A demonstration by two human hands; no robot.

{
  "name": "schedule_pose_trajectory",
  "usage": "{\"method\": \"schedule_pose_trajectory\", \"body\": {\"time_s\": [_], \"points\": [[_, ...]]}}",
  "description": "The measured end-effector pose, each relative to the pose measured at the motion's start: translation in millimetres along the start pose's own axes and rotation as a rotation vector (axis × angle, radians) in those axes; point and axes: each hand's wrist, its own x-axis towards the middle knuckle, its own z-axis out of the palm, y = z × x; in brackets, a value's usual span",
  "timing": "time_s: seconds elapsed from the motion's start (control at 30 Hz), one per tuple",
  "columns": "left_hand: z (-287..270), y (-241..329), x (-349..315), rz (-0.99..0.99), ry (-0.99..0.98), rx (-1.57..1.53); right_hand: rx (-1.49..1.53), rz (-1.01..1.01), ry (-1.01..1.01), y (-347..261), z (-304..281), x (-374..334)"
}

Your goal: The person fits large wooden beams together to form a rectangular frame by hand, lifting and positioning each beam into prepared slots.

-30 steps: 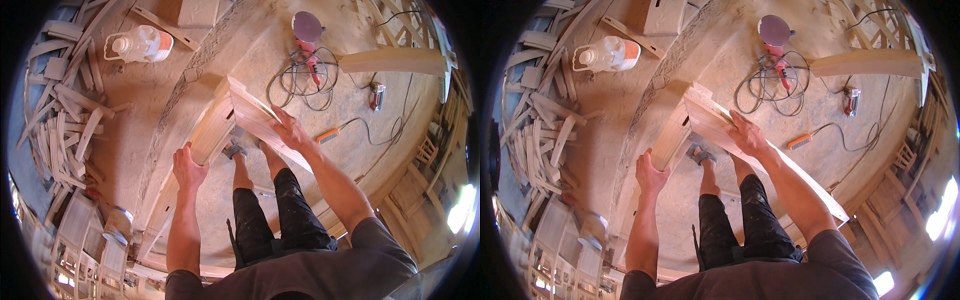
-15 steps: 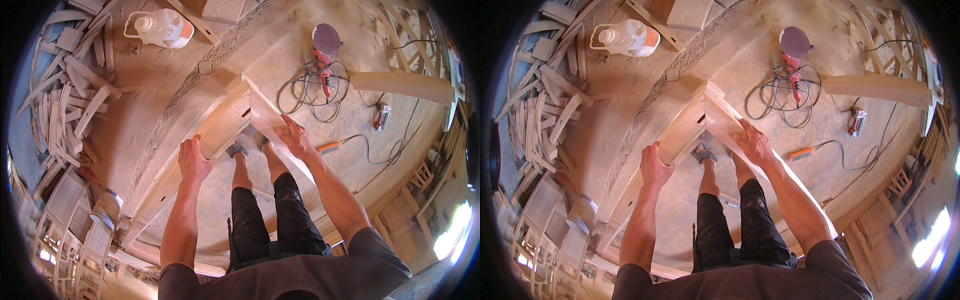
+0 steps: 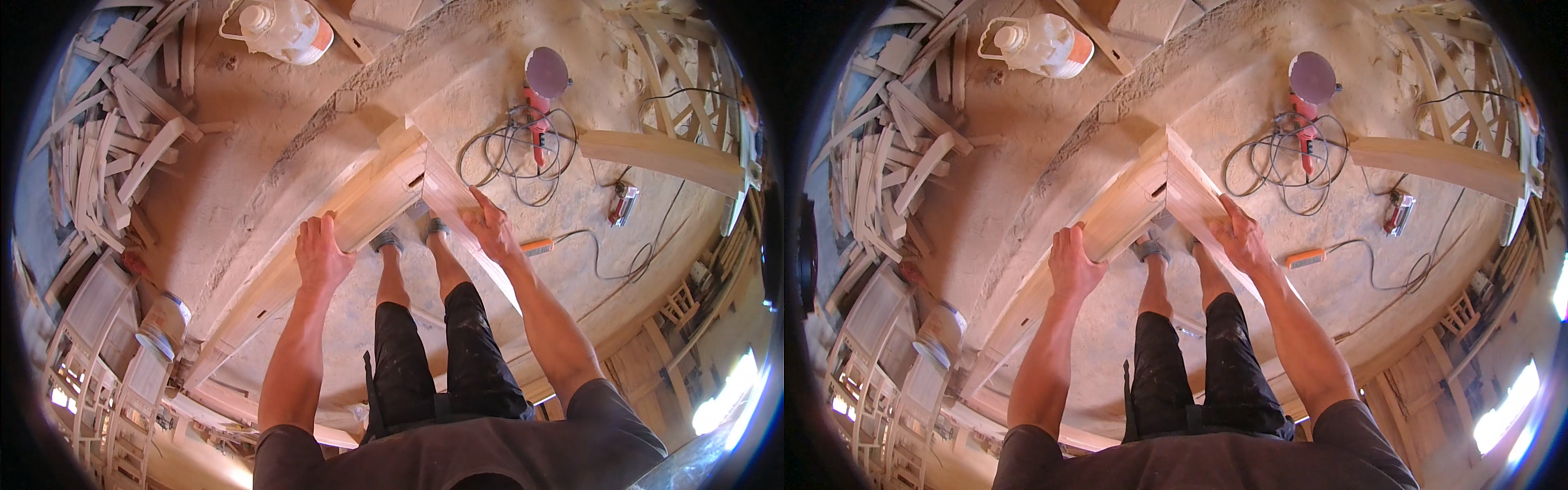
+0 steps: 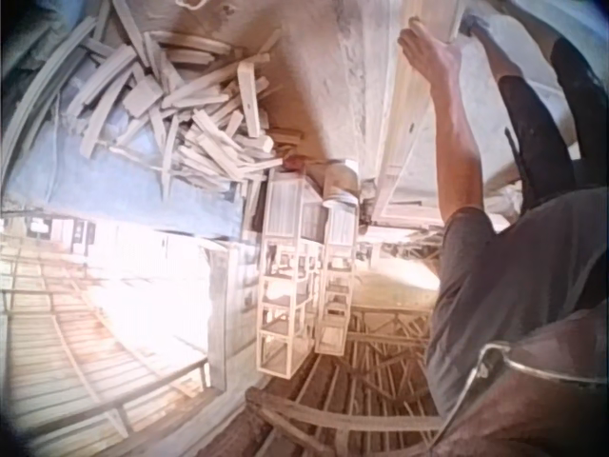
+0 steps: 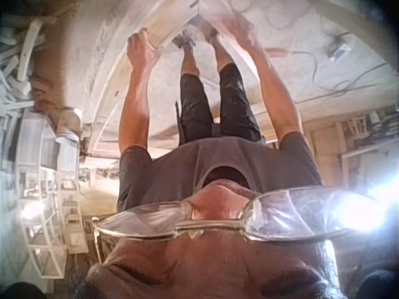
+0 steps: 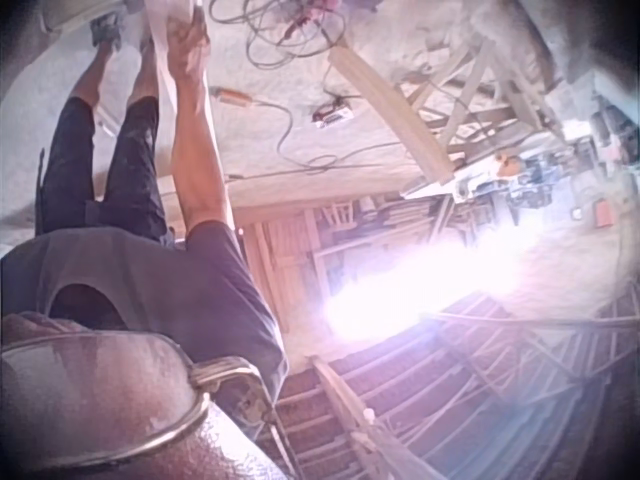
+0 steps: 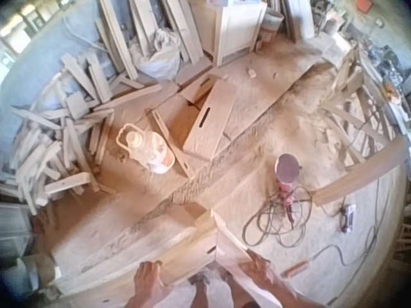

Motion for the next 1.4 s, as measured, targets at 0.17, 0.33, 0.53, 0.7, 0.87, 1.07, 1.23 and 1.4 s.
{"method": "schedule_pose_trajectory", "body": {"time_s": [0.17,0.33,0.53,0.7,0.87,1.07,1.23,1.4], "points": [[-1.3,1.2,-1.1,-0.04,-0.058,0.011,0.046,0.042,-0.013,-4.9,-1.7,-0.9],[-0.3,-1.7,0.5,-0.029,-0.048,0.012,0.076,0.04,-0.014,1.6,-0.3,0.0],[3.0,-2.9,-3.1,-0.024,-0.045,0.029,0.064,0.002,-0.032,7.4,-1.4,-1.3],[0.9,1.4,1.2,-0.019,-0.016,0.016,0.052,0.023,-0.036,-6.8,-4.4,1.9],[-1.2,5.2,-1.3,-0.044,-0.041,0.033,-0.047,-0.017,-0.009,4.1,-0.3,-0.6],[-0.8,4.2,-0.8,-0.048,-0.047,0.074,-0.051,-0.041,0.01,4.7,1.0,5.5],[6.4,2.5,-1.3,-0.007,-0.002,0.097,0.052,0.005,-0.006,14.9,-5.3,10.8],[6.0,5.4,-2.6,-0.012,0.001,0.107,-0.072,0.01,0.028,-1.6,1.4,3.1]]}}
